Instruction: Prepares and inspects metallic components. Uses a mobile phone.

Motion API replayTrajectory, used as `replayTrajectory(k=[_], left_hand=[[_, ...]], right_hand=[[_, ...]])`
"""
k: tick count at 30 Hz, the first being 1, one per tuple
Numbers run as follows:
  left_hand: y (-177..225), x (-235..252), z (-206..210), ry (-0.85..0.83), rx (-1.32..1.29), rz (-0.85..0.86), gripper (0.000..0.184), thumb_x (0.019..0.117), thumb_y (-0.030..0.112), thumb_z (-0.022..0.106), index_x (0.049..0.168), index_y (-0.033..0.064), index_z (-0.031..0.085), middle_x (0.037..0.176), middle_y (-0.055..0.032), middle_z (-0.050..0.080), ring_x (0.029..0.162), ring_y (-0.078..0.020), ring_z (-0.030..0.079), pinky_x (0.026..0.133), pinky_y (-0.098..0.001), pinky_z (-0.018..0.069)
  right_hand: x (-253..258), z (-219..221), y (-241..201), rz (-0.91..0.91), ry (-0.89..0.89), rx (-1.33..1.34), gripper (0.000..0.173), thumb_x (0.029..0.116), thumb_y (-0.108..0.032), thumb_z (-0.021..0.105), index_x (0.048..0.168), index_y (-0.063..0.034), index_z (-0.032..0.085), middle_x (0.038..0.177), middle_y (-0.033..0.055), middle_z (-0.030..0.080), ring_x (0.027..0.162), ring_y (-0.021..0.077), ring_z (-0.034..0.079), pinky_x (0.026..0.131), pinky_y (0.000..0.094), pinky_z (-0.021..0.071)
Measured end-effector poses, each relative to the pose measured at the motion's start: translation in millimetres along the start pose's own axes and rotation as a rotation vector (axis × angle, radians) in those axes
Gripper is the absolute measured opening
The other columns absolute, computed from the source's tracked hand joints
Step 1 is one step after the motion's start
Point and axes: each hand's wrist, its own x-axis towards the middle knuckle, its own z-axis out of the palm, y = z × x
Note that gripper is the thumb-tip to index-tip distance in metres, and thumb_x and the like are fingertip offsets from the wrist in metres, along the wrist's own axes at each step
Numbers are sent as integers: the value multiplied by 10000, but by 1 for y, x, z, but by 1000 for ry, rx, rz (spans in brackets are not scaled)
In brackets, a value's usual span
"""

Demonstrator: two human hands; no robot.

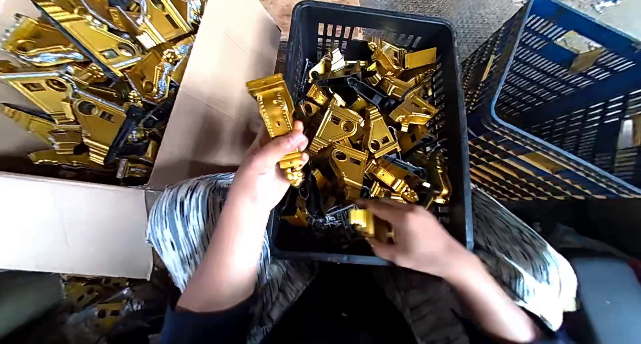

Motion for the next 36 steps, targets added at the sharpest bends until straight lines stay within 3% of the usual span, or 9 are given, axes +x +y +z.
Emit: replayTrajectory(k=[2,5,7,9,12,18,25,30,36], left_hand=[[-4,-6,1,154,58,-24,371,962,191,670,1285,197,487,1012,8,626,843,-80,649,780,-236,575],[-6,-2,6,217,122,16,490,926,157,695,1334,203,426,1013,0,623,807,-86,649,722,-237,580],[-5,2,7,210,122,53,514,924,158,704,1345,201,412,1055,-9,610,807,-88,641,694,-230,573],[-5,-2,6,206,152,69,536,938,209,717,1372,233,403,1130,7,604,842,-71,634,703,-207,557],[-8,-3,7,225,152,81,520,937,173,717,1361,236,423,1103,2,623,817,-75,644,690,-213,564],[-13,-3,15,228,195,-5,555,914,133,699,1385,239,426,1107,-1,613,855,-77,641,683,-215,557],[-15,-6,12,228,255,-4,583,904,129,731,1395,247,440,1164,-12,634,877,-83,659,663,-216,562],[-24,-9,19,164,143,-197,592,932,198,735,1433,271,428,1053,-25,606,773,-92,620,623,-218,541],[-34,-11,27,42,75,-379,543,984,359,661,1442,254,388,1017,-33,602,792,-124,641,674,-275,580]], right_hand=[[6,-29,4,-4,199,-24,623,800,-310,746,1392,-141,649,1086,102,717,830,236,696,673,492,591],[33,-45,6,121,306,-193,740,825,-137,776,1508,-57,505,1328,239,587,938,386,677,725,577,577],[44,-27,-8,92,332,-186,513,831,-82,760,1328,-20,649,1255,224,630,970,386,683,759,576,583],[41,9,-28,56,60,-50,181,914,-170,686,1038,-70,771,1016,124,731,907,290,721,772,520,603],[62,56,-54,281,-678,-65,305,1027,-246,564,1177,-19,703,1224,225,665,1169,416,635,944,631,514],[97,91,-65,395,-765,-282,199,991,-18,529,1080,85,674,1179,290,665,1120,477,648,849,644,530],[41,47,-30,305,-497,-64,268,978,-218,615,1116,-9,708,1142,220,687,1088,416,666,891,632,525],[5,-1,-14,99,142,503,144,1002,-204,620,983,-96,714,760,-46,672,610,22,620,561,205,553],[29,6,-18,61,362,721,106,963,-114,595,918,-112,690,663,-52,606,525,28,541,489,194,471]])
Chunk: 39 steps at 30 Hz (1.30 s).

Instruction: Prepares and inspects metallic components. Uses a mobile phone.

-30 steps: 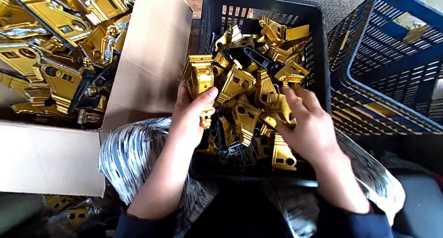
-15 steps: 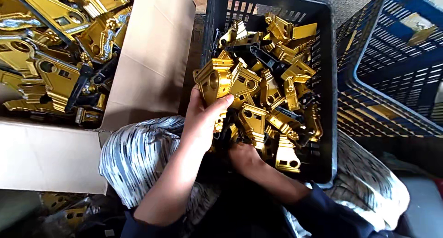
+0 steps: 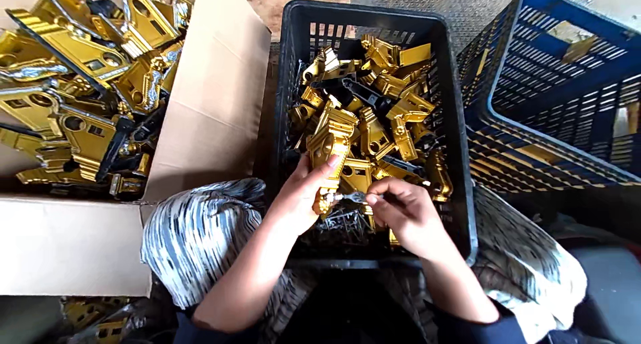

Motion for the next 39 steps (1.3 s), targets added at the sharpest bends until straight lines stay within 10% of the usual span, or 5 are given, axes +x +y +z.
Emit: replayTrajectory(k=[9,17,26,32,39], left_hand=[[-10,-6,-9,-121,34,-35,740,871,480,775,1436,226,372,998,-35,649,800,-125,682,722,-265,605],[-18,-3,-8,-255,337,51,1035,714,-106,776,1547,144,216,1262,-120,634,1104,-214,680,939,-382,594],[-16,-2,-6,-119,-21,-17,584,979,353,646,1455,209,341,974,-52,654,788,-145,689,725,-270,604],[-11,-1,-2,-183,-117,-60,334,1099,277,351,1424,268,424,1060,-91,679,853,-191,710,743,-305,613],[-20,1,-10,-257,227,101,990,728,-32,827,1523,169,274,1235,-111,645,1078,-217,687,928,-377,596]], right_hand=[[3,-4,-2,-229,82,-166,93,936,-122,639,855,-82,656,760,-46,616,573,-11,509,486,150,427],[12,11,10,-667,190,-656,243,955,-242,709,832,-36,672,788,80,612,766,169,621,700,262,541],[8,-16,9,-267,72,-121,182,949,-190,690,817,-89,618,790,-37,597,609,-4,513,515,150,441],[11,-4,15,-351,174,-236,176,948,-189,683,834,-63,637,794,-18,596,652,6,548,555,151,478],[15,8,7,-669,268,-746,216,965,-211,694,831,-46,656,759,74,575,744,197,598,677,289,524]])
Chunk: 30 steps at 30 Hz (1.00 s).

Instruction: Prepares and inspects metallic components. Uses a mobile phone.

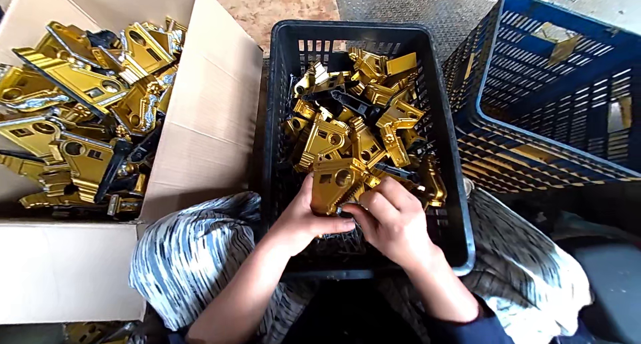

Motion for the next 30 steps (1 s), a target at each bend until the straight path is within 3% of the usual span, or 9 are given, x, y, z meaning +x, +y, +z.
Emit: replayTrajectory(k=[5,9,12,16,19,21,23,26,30], left_hand=[[1,-1,0,18,99,-30,881,730,-85,724,1482,148,327,1160,-102,662,1000,-191,699,860,-349,606],[1,1,-5,-13,94,-71,870,731,-94,687,1477,167,322,1141,-81,658,946,-165,689,789,-310,599],[-2,3,-9,33,150,-93,925,707,-78,692,1503,188,303,1158,-102,648,955,-187,692,784,-331,605],[5,-7,-9,64,220,-21,965,702,-85,717,1529,159,284,1227,-101,647,1059,-195,690,888,-362,607],[17,-11,-12,225,258,132,976,712,-20,802,1530,186,311,1249,-62,641,1058,-173,686,871,-364,618],[24,-8,-16,350,130,194,922,791,28,777,1538,216,271,1217,-44,625,998,-153,681,836,-349,613],[31,-3,-12,473,-75,180,627,996,185,593,1527,267,272,1198,-41,612,961,-166,674,817,-354,601],[35,4,-9,641,-160,145,482,1087,468,400,1523,268,352,1239,-66,621,988,-202,677,808,-383,595],[32,-3,-16,657,-58,236,435,1107,435,342,1488,240,421,1333,-34,604,1179,-189,629,961,-432,560]], right_hand=[[0,12,10,10,100,107,300,937,-326,751,929,-36,672,936,124,652,924,230,630,815,329,542],[2,12,21,250,-78,406,747,908,-463,742,1406,53,534,1417,215,566,1297,246,590,1043,393,553],[-1,21,18,300,-62,396,594,914,-370,750,1304,56,613,1195,146,706,1098,162,697,967,335,583],[-5,18,1,460,-69,474,595,898,-375,789,1307,4,582,1105,75,707,910,104,725,773,309,655],[-11,12,-12,545,-420,418,338,910,-318,771,1063,-22,716,837,78,720,645,158,669,613,359,594],[-7,21,-19,585,-992,260,248,996,-210,645,1128,-16,726,1051,186,728,979,343,712,884,539,566],[-8,48,-26,603,-1279,122,240,1005,-75,547,1201,8,658,1169,253,672,1114,444,657,906,626,532],[-13,70,-31,578,-1367,77,292,1015,10,457,1276,8,589,1174,287,654,1111,481,653,874,643,538],[-23,60,-15,540,-1248,139,251,994,-49,508,1230,-14,584,1127,241,666,1068,432,673,857,609,547]])
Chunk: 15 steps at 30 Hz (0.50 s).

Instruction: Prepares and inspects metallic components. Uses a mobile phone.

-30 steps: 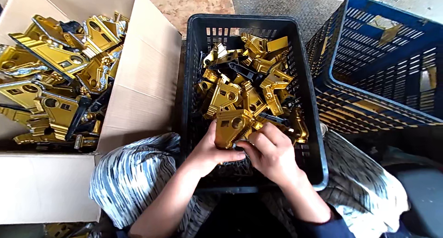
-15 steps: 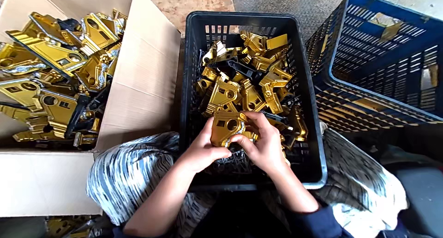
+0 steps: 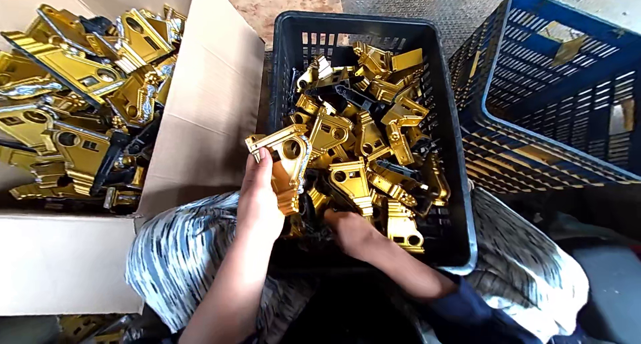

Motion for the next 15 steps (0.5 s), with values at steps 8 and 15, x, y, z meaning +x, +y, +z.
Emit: replayTrajectory(k=[8,15], left_hand=[[-11,1,7,-75,116,115,385,1105,378,407,1410,174,522,1325,-32,621,1219,-171,615,1026,-434,535],[-10,0,7,-74,122,118,370,1103,377,419,1393,183,542,1346,-25,616,1248,-177,601,1044,-450,522]], right_hand=[[-1,6,-6,-44,-53,-147,302,987,22,483,1234,3,654,1185,255,669,1081,462,664,842,648,533],[-10,4,0,22,-238,-169,267,990,-207,624,1182,-48,720,1295,200,646,1172,440,625,905,673,510]])
